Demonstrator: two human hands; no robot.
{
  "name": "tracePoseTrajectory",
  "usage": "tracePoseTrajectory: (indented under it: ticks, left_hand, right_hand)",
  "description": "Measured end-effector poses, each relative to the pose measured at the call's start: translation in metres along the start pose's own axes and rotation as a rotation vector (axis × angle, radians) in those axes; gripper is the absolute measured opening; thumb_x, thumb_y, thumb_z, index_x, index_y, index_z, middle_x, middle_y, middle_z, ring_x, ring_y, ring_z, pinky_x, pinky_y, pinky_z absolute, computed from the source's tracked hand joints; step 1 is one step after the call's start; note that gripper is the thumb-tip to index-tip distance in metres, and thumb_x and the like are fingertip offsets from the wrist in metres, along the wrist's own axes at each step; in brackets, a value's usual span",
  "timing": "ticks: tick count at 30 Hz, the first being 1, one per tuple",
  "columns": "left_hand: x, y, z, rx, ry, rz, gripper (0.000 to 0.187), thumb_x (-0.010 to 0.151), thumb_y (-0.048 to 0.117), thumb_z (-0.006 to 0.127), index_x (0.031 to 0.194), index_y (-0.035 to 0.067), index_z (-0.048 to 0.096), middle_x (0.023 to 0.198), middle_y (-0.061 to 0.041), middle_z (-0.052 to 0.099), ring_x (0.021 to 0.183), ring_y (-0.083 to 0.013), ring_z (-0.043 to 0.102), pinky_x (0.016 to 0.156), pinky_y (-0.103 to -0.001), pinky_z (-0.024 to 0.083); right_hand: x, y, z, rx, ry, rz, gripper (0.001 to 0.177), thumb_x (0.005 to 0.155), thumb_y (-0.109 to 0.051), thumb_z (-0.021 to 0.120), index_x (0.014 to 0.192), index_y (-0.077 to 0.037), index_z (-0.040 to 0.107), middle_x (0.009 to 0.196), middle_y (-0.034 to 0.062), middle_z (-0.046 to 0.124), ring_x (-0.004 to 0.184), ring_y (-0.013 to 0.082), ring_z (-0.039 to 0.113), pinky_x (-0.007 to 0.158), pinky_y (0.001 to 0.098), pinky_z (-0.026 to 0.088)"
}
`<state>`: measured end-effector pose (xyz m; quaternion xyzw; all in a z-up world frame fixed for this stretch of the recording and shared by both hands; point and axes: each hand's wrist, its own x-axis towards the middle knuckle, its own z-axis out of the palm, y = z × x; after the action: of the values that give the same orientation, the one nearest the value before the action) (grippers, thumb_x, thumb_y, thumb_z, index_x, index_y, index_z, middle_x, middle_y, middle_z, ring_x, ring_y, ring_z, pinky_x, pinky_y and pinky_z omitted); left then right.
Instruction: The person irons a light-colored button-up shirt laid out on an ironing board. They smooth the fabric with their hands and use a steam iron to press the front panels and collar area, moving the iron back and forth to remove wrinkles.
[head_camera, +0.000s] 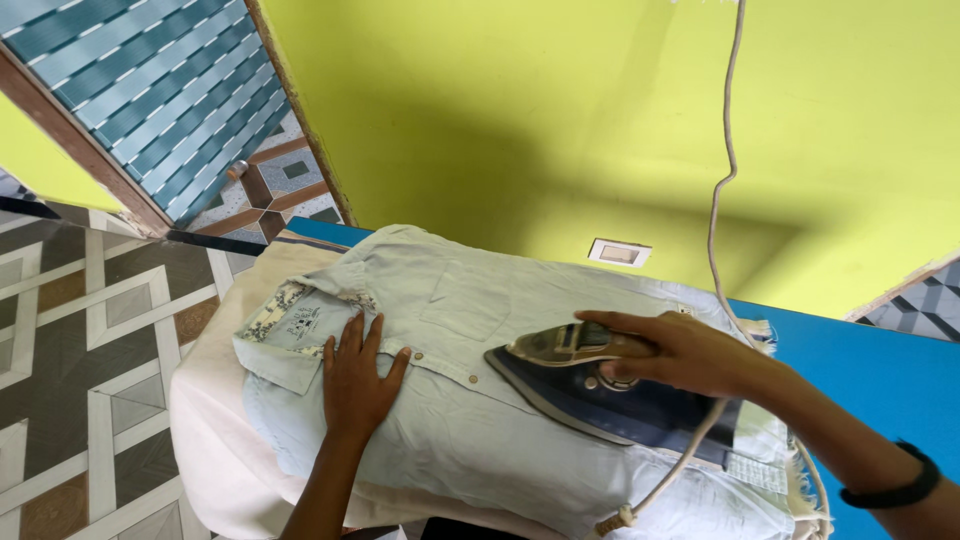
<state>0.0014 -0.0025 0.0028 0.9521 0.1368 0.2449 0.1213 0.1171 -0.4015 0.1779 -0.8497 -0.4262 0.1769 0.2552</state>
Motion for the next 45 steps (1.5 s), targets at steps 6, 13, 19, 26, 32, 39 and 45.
tracePoseTrajectory:
  ticks: [6, 13, 19, 26, 32, 39, 45]
  left_hand:
    - [-0.001, 0.001, -0.003, -0.043, -0.001, -0.019, 0.075, 0.092, 0.045, 0.060, 0.154, 0.009, 0.040, 0.156, -0.016, 0.044, 0.146, -0.0284, 0.038, 0.122, -0.051, 0.021]
    - [0.000, 0.004, -0.007, -0.045, 0.012, -0.013, 0.076, 0.092, 0.045, 0.061, 0.154, 0.008, 0.038, 0.156, -0.016, 0.044, 0.146, -0.0288, 0.038, 0.121, -0.051, 0.021]
    - [0.001, 0.006, -0.008, -0.058, -0.003, -0.040, 0.077, 0.089, 0.044, 0.063, 0.154, 0.009, 0.038, 0.156, -0.015, 0.044, 0.146, -0.0271, 0.039, 0.122, -0.049, 0.021]
    - [0.001, 0.003, -0.003, -0.021, -0.019, -0.033, 0.081, 0.090, 0.047, 0.061, 0.155, 0.006, 0.034, 0.155, -0.018, 0.043, 0.146, -0.0294, 0.037, 0.121, -0.050, 0.020]
    - [-0.001, 0.001, 0.000, -0.030, 0.025, -0.008, 0.084, 0.091, 0.048, 0.060, 0.157, 0.004, 0.031, 0.154, -0.022, 0.044, 0.146, -0.0315, 0.038, 0.121, -0.050, 0.020]
    - [-0.001, 0.005, -0.005, -0.049, 0.013, -0.027, 0.081, 0.091, 0.046, 0.062, 0.156, 0.007, 0.033, 0.154, -0.019, 0.045, 0.145, -0.0303, 0.039, 0.122, -0.050, 0.021]
    - [0.001, 0.004, -0.006, 0.040, -0.018, 0.013, 0.071, 0.093, 0.045, 0.059, 0.156, 0.023, 0.037, 0.160, -0.013, 0.042, 0.148, -0.0295, 0.036, 0.121, -0.051, 0.020]
  right_hand:
    - [0.073, -0.041, 0.010, -0.074, -0.073, 0.227, 0.071, 0.086, -0.059, 0.060, 0.152, -0.040, 0.044, 0.093, 0.0070, 0.078, 0.085, 0.0251, 0.074, 0.075, 0.0401, 0.054]
    - [0.100, -0.038, 0.008, -0.024, -0.107, 0.054, 0.069, 0.090, -0.053, 0.063, 0.153, -0.032, 0.043, 0.096, 0.0067, 0.076, 0.087, 0.0231, 0.070, 0.075, 0.0378, 0.053]
    - [0.084, -0.035, -0.003, -0.049, -0.236, 0.122, 0.071, 0.088, -0.049, 0.060, 0.156, -0.035, 0.043, 0.087, 0.0052, 0.076, 0.080, 0.0202, 0.068, 0.073, 0.0378, 0.051]
    - [0.106, -0.041, 0.014, -0.065, -0.084, 0.066, 0.066, 0.091, -0.055, 0.059, 0.150, -0.027, 0.048, 0.088, 0.0116, 0.077, 0.083, 0.0260, 0.073, 0.074, 0.0392, 0.054]
    - [0.149, -0.052, 0.037, -0.084, 0.058, -0.016, 0.066, 0.091, -0.056, 0.062, 0.147, -0.023, 0.052, 0.100, 0.0194, 0.076, 0.088, 0.0354, 0.074, 0.079, 0.0454, 0.057]
    - [0.124, -0.051, 0.020, -0.121, -0.029, 0.117, 0.070, 0.086, -0.054, 0.062, 0.149, -0.027, 0.048, 0.093, 0.0191, 0.077, 0.080, 0.0341, 0.076, 0.076, 0.0437, 0.058]
    - [0.115, -0.052, 0.018, -0.161, 0.024, 0.180, 0.067, 0.087, -0.055, 0.062, 0.147, -0.028, 0.051, 0.090, 0.0197, 0.077, 0.081, 0.0356, 0.075, 0.077, 0.0454, 0.058]
